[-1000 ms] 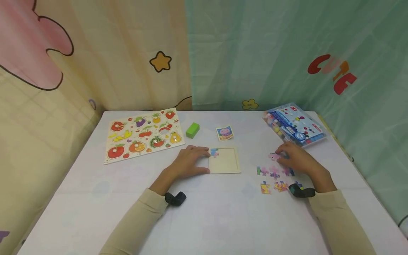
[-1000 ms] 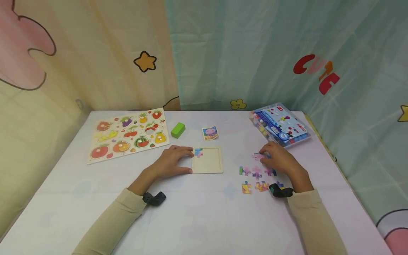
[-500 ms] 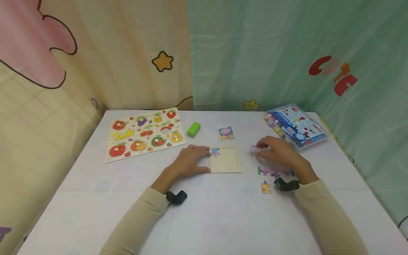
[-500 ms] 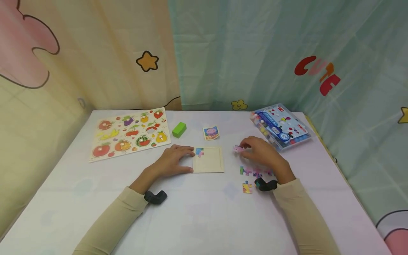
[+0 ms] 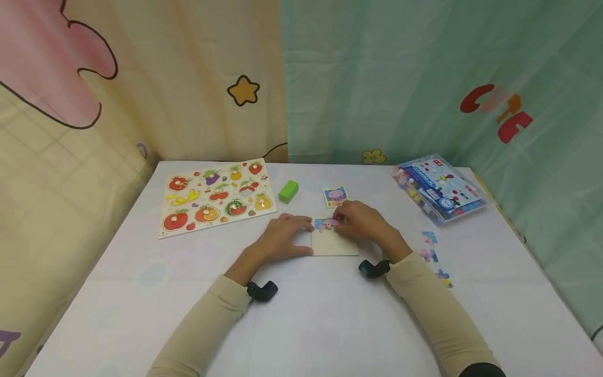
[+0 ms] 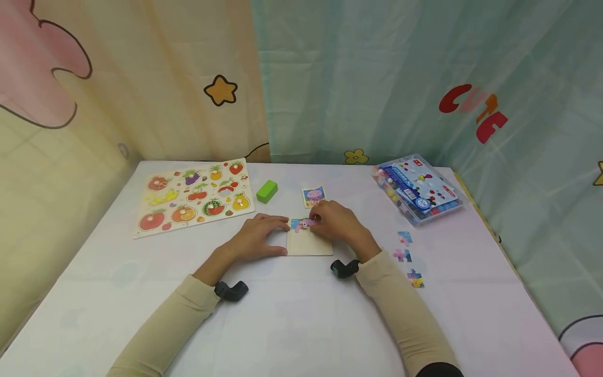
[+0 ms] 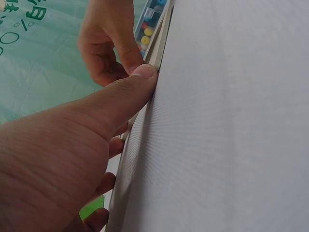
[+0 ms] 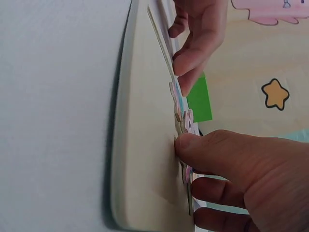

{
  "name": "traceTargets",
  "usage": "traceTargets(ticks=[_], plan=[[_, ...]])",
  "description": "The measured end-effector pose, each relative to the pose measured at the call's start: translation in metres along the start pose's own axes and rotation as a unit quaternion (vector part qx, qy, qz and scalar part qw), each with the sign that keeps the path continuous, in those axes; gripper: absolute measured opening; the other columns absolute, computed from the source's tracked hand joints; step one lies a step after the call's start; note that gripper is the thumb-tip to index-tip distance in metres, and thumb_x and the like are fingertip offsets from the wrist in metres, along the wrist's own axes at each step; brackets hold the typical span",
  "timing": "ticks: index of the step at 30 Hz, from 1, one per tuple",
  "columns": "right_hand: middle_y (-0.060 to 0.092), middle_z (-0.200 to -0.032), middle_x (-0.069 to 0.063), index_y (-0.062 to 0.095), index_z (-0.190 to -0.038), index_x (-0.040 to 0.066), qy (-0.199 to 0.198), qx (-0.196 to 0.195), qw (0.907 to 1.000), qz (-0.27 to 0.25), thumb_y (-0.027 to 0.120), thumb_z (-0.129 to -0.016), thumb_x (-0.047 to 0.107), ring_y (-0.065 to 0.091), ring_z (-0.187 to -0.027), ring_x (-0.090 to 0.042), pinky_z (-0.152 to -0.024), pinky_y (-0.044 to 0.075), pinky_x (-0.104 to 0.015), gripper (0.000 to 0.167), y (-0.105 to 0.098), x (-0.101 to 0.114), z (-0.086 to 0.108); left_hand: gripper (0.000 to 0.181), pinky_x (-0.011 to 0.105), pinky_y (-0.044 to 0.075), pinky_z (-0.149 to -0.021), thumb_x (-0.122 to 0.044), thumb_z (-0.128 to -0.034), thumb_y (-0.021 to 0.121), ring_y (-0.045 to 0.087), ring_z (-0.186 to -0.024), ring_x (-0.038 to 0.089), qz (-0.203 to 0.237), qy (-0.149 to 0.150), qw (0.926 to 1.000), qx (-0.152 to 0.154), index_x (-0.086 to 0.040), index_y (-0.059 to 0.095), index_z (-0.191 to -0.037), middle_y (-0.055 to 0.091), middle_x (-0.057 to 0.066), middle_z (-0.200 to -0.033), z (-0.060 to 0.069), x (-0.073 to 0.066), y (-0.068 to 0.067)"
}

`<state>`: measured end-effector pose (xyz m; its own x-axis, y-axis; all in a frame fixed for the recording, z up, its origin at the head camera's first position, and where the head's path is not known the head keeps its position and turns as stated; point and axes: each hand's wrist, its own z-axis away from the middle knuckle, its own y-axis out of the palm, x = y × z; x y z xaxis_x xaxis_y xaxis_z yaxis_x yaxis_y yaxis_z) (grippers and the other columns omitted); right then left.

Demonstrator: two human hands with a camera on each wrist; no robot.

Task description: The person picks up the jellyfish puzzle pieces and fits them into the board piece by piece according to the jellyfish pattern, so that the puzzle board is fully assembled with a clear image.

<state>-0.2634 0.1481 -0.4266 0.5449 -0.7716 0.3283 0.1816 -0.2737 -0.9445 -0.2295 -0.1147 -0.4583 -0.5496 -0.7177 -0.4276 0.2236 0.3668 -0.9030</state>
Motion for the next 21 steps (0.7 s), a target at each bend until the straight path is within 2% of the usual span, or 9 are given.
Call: traceTargets(ticks=[9, 13, 17, 21], plan=[[0.066, -0.104, -0.003, 0.074, -0.113, 0.009, 0.026, 0.004, 0.9996, -0.003, 0.078, -0.091, 0.024, 0.058, -0.093, -0.020, -0.087, 0.050, -0.040, 0.028, 0.0022, 0.0020, 0.0016, 0.057, 0.049, 0.035, -0.102, -0.053, -0.0862, 0.077, 0.042, -0.133, 0.023, 0.005, 0.006, 1.0000, -0.005, -0.023, 0.064, -0.133, 0.050, -0.004, -0.151, 0.0001, 0.0003, 0.0003], [0.067, -0.105, -0.004, 0.074, -0.114, 0.009, 0.021, 0.000, 0.9997, -0.013, 0.078, -0.090, 0.023, 0.058, -0.092, -0.021, -0.085, 0.050, -0.041, 0.028, 0.0048, -0.0015, 0.0020, 0.057, 0.048, 0.035, -0.102, -0.053, -0.0859, 0.077, 0.042, -0.133, 0.023, 0.006, 0.006, 1.0000, -0.005, -0.024, 0.064, -0.133, 0.050, -0.004, -0.151, -0.0002, 0.0012, 0.0023], [0.068, -0.112, -0.005, 0.075, -0.114, 0.011, 0.016, -0.005, 0.9996, -0.024, 0.077, -0.091, 0.023, 0.061, -0.101, -0.024, -0.089, 0.051, -0.044, 0.025, 0.0050, -0.0032, 0.0022, 0.057, 0.049, 0.035, -0.102, -0.053, -0.0861, 0.077, 0.042, -0.133, 0.023, 0.004, 0.004, 1.0000, -0.004, -0.024, 0.064, -0.133, 0.050, -0.004, -0.151, 0.0000, 0.0003, 0.0017], [0.067, -0.112, -0.004, 0.077, -0.113, 0.014, 0.011, -0.009, 0.9996, -0.026, 0.076, -0.092, 0.022, 0.061, -0.102, -0.024, -0.087, 0.051, -0.044, 0.023, 0.0040, -0.0038, 0.0021, 0.056, 0.049, 0.036, -0.102, -0.053, -0.0859, 0.077, 0.043, -0.133, 0.024, 0.002, 0.008, 0.9999, -0.009, -0.023, 0.065, -0.133, 0.050, -0.004, -0.151, 0.0001, -0.0008, 0.0004]])
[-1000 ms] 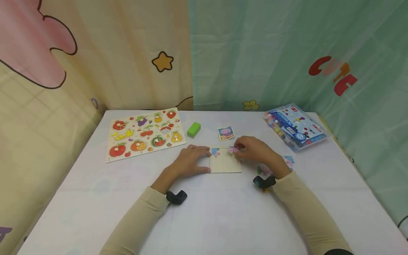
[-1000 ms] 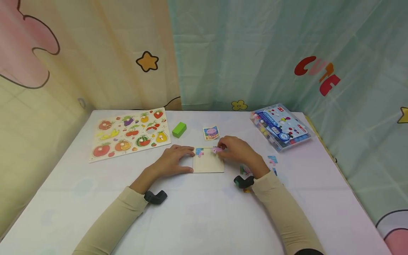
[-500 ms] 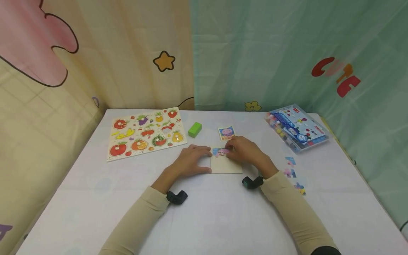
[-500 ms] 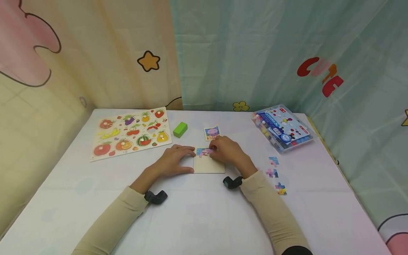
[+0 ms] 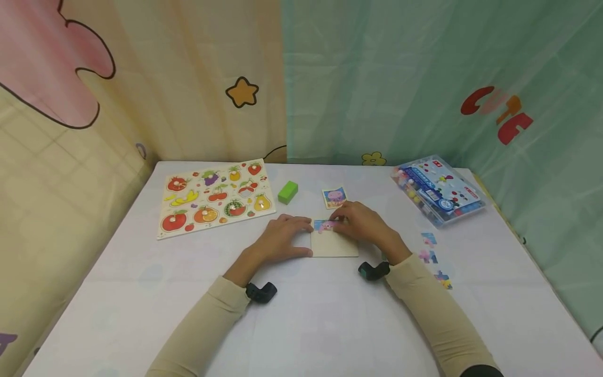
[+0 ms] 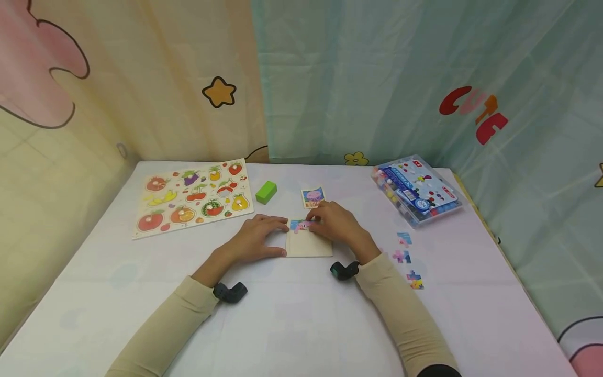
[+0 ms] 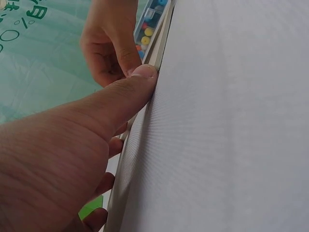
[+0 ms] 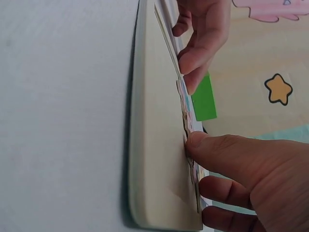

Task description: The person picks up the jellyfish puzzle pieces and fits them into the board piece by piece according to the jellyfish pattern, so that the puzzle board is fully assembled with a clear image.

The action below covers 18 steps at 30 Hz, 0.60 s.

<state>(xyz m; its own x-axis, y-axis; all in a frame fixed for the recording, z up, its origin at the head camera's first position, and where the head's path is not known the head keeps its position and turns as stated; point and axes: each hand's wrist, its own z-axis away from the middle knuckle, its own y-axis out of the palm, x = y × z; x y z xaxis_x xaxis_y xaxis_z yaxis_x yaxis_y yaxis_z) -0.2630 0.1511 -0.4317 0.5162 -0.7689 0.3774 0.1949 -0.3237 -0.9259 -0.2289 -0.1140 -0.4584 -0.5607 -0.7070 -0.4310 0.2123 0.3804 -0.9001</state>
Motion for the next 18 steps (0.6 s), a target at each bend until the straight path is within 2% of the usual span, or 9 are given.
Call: traceTargets(ticks=[5, 18], plan=[[0.066, -0.106, -0.003, 0.077, -0.112, 0.014, -0.007, -0.004, 0.9999, 0.010, 0.077, -0.092, 0.022, 0.058, -0.093, -0.021, -0.079, 0.050, -0.041, 0.022, 0.0013, -0.0007, 0.0006, 0.056, 0.048, 0.036, -0.102, -0.052, -0.0863, 0.077, 0.043, -0.133, 0.023, 0.000, 0.001, 1.0000, 0.001, -0.023, 0.064, -0.133, 0.050, -0.004, -0.151, 0.0003, 0.0001, 0.0011], [0.062, -0.098, 0.000, 0.079, -0.112, 0.016, 0.001, -0.008, 0.9996, 0.028, 0.076, -0.093, 0.026, 0.054, -0.086, -0.018, -0.071, 0.048, -0.036, 0.022, 0.0043, 0.0010, -0.0004, 0.056, 0.049, 0.036, -0.103, -0.052, -0.0866, 0.077, 0.042, -0.135, 0.023, 0.002, -0.004, 1.0000, 0.003, -0.023, 0.065, -0.133, 0.050, -0.004, -0.151, 0.0002, -0.0006, -0.0007]])
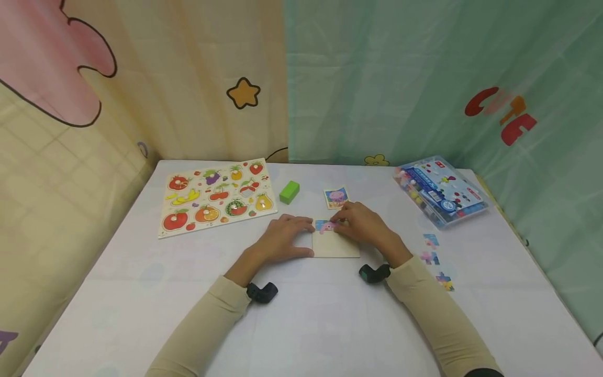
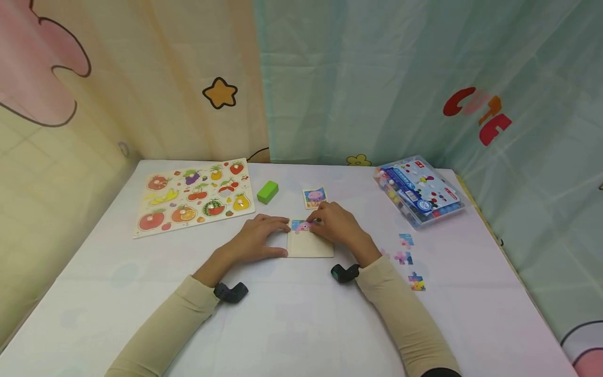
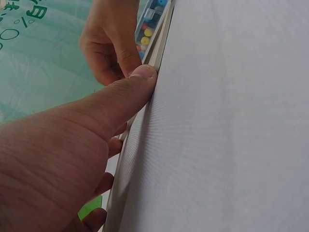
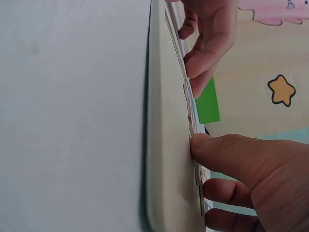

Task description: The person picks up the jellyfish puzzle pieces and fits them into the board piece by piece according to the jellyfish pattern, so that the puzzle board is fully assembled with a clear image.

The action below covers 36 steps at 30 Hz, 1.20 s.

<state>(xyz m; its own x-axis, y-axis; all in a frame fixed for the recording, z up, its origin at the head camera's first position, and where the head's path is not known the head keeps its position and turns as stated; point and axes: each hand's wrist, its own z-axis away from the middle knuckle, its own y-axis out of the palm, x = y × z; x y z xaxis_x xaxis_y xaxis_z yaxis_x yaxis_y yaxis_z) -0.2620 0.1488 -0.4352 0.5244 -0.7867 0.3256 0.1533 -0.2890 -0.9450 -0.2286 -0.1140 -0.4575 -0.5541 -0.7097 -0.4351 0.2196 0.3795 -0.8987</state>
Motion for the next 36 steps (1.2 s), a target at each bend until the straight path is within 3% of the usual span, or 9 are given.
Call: traceTargets(ticks=[14, 18, 24, 28, 33, 36], plan=[[0.064, -0.097, -0.003, 0.078, -0.114, 0.013, -0.053, -0.016, 0.9973, 0.049, 0.075, -0.094, 0.026, 0.055, -0.083, -0.019, -0.071, 0.049, -0.035, 0.024, -0.002, 0.001, 0.002, 0.056, 0.050, 0.036, -0.102, -0.052, -0.0863, 0.077, 0.043, -0.134, 0.025, 0.002, 0.008, 0.9999, -0.007, -0.023, 0.065, -0.132, 0.050, -0.003, -0.151, 0.001, -0.001, -0.002], [0.065, -0.103, -0.004, 0.074, -0.120, 0.011, -0.032, 0.009, 0.9991, 0.026, 0.074, -0.095, 0.027, 0.059, -0.091, -0.021, -0.080, 0.051, -0.040, 0.030, -0.006, 0.000, 0.002, 0.056, 0.050, 0.036, -0.102, -0.052, -0.0868, 0.076, 0.042, -0.134, 0.025, 0.004, 0.009, 0.9999, -0.003, -0.023, 0.064, -0.133, 0.050, -0.003, -0.151, 0.000, -0.002, -0.002], [0.065, -0.115, -0.007, 0.065, -0.133, 0.009, 0.001, 0.036, 0.9975, -0.061, 0.073, -0.096, 0.027, 0.061, -0.107, -0.025, -0.094, 0.050, -0.047, 0.042, -0.030, -0.001, 0.012, 0.056, 0.051, 0.036, -0.103, -0.051, -0.0868, 0.077, 0.042, -0.134, 0.025, -0.003, 0.001, 1.0000, -0.008, -0.023, 0.064, -0.133, 0.050, -0.003, -0.151, 0.000, -0.002, -0.005], [0.065, -0.114, -0.007, 0.064, -0.135, 0.008, 0.007, 0.031, 0.9957, -0.087, 0.071, -0.097, 0.025, 0.061, -0.106, -0.025, -0.092, 0.050, -0.047, 0.042, -0.044, -0.018, 0.039, 0.057, 0.049, 0.035, -0.103, -0.051, -0.0867, 0.077, 0.040, -0.135, 0.024, 0.000, -0.007, 1.0000, -0.004, -0.023, 0.063, -0.135, 0.049, -0.004, -0.152, 0.000, 0.000, -0.004], [0.064, -0.110, -0.004, 0.064, -0.132, 0.005, 0.062, 0.022, 0.9919, -0.109, 0.067, -0.099, 0.016, 0.059, -0.101, -0.023, -0.088, 0.050, -0.047, 0.036, -0.053, -0.063, 0.097, 0.057, 0.048, 0.034, -0.104, -0.052, -0.0870, 0.076, 0.040, -0.136, 0.023, 0.006, -0.008, 0.9999, 0.006, -0.024, 0.063, -0.135, 0.048, -0.004, -0.153, 0.000, 0.000, -0.002], [0.064, -0.105, -0.004, 0.065, -0.129, 0.002, 0.085, 0.012, 0.9917, -0.096, 0.066, -0.098, 0.009, 0.058, -0.096, -0.023, -0.084, 0.051, -0.046, 0.033, -0.060, -0.086, 0.130, 0.057, 0.048, 0.034, -0.104, -0.052, -0.0871, 0.076, 0.040, -0.136, 0.023, 0.004, -0.008, 0.9999, 0.008, -0.024, 0.063, -0.135, 0.048, -0.004, -0.153, 0.001, -0.002, -0.002]])
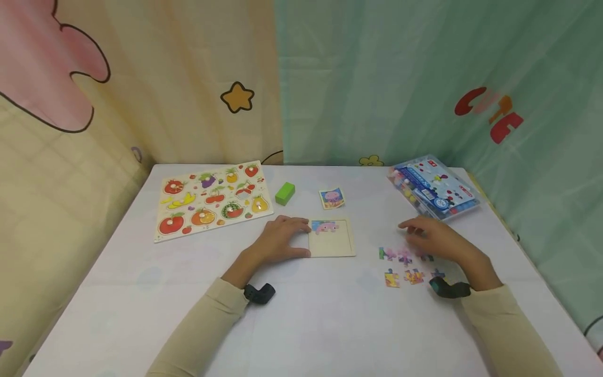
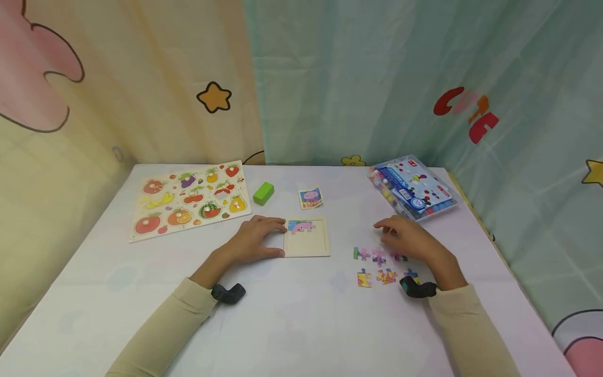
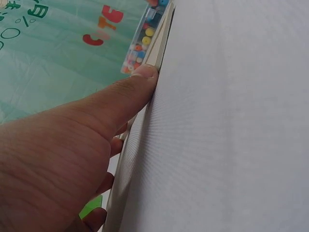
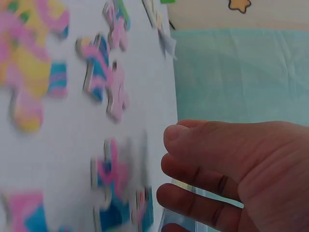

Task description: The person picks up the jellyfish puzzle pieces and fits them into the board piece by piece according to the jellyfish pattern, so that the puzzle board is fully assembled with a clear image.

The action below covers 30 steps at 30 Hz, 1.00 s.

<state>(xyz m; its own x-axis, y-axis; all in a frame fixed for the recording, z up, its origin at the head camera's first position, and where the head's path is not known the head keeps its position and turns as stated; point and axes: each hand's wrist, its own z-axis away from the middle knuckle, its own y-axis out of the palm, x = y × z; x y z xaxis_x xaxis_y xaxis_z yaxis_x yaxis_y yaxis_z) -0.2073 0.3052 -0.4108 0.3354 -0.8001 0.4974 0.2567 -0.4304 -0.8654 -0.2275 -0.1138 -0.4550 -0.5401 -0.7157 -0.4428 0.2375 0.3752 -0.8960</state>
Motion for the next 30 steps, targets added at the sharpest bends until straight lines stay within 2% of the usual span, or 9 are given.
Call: traceTargets(ticks=[5, 11, 15, 23, 30], plan=[[0.062, -0.091, 0.000, 0.065, -0.126, -0.003, 0.001, -0.031, 0.9987, 0.041, 0.068, -0.093, 0.001, 0.056, -0.084, -0.019, -0.077, 0.050, -0.043, 0.033, -0.009, -0.030, 0.027, 0.057, 0.048, 0.035, -0.103, -0.052, -0.0870, 0.076, 0.040, -0.135, 0.023, -0.008, 0.001, 1.0000, -0.003, -0.024, 0.063, -0.135, 0.049, -0.004, -0.152, 0.000, 0.000, -0.001], [0.060, -0.087, 0.002, 0.064, -0.124, -0.005, -0.017, -0.063, 0.9969, 0.043, 0.071, -0.093, 0.001, 0.051, -0.077, -0.013, -0.070, 0.048, -0.036, 0.032, -0.002, -0.048, 0.034, 0.057, 0.048, 0.035, -0.103, -0.052, -0.0873, 0.076, 0.041, -0.135, 0.024, -0.008, 0.003, 1.0000, -0.001, -0.024, 0.063, -0.135, 0.049, -0.004, -0.152, 0.000, -0.001, -0.001], [0.058, -0.085, 0.002, 0.065, -0.120, -0.003, -0.010, -0.082, 0.9960, 0.033, 0.070, -0.093, 0.000, 0.049, -0.076, -0.013, -0.068, 0.046, -0.033, 0.028, 0.002, -0.053, 0.036, 0.057, 0.049, 0.035, -0.103, -0.053, -0.0875, 0.076, 0.041, -0.135, 0.024, -0.006, 0.003, 1.0000, 0.002, -0.023, 0.063, -0.135, 0.048, -0.003, -0.152, 0.000, -0.002, -0.001], [0.055, -0.082, 0.001, 0.065, -0.118, -0.001, 0.022, -0.092, 0.9956, 0.001, 0.069, -0.093, 0.002, 0.047, -0.073, -0.012, -0.063, 0.041, -0.027, 0.025, 0.004, -0.056, 0.037, 0.057, 0.048, 0.036, -0.102, -0.054, -0.0875, 0.075, 0.041, -0.135, 0.024, -0.007, 0.003, 1.0000, 0.002, -0.024, 0.063, -0.135, 0.048, -0.004, -0.152, 0.000, -0.001, -0.001], [0.055, -0.080, 0.003, 0.067, -0.112, 0.000, -0.016, -0.102, 0.9943, 0.025, 0.072, -0.090, -0.001, 0.047, -0.071, -0.010, -0.062, 0.042, -0.028, 0.023, 0.004, -0.058, 0.036, 0.057, 0.048, 0.035, -0.102, -0.054, -0.0873, 0.075, 0.041, -0.135, 0.024, -0.004, 0.005, 1.0000, 0.000, -0.024, 0.063, -0.135, 0.048, -0.004, -0.152, 0.001, -0.001, 0.000]])
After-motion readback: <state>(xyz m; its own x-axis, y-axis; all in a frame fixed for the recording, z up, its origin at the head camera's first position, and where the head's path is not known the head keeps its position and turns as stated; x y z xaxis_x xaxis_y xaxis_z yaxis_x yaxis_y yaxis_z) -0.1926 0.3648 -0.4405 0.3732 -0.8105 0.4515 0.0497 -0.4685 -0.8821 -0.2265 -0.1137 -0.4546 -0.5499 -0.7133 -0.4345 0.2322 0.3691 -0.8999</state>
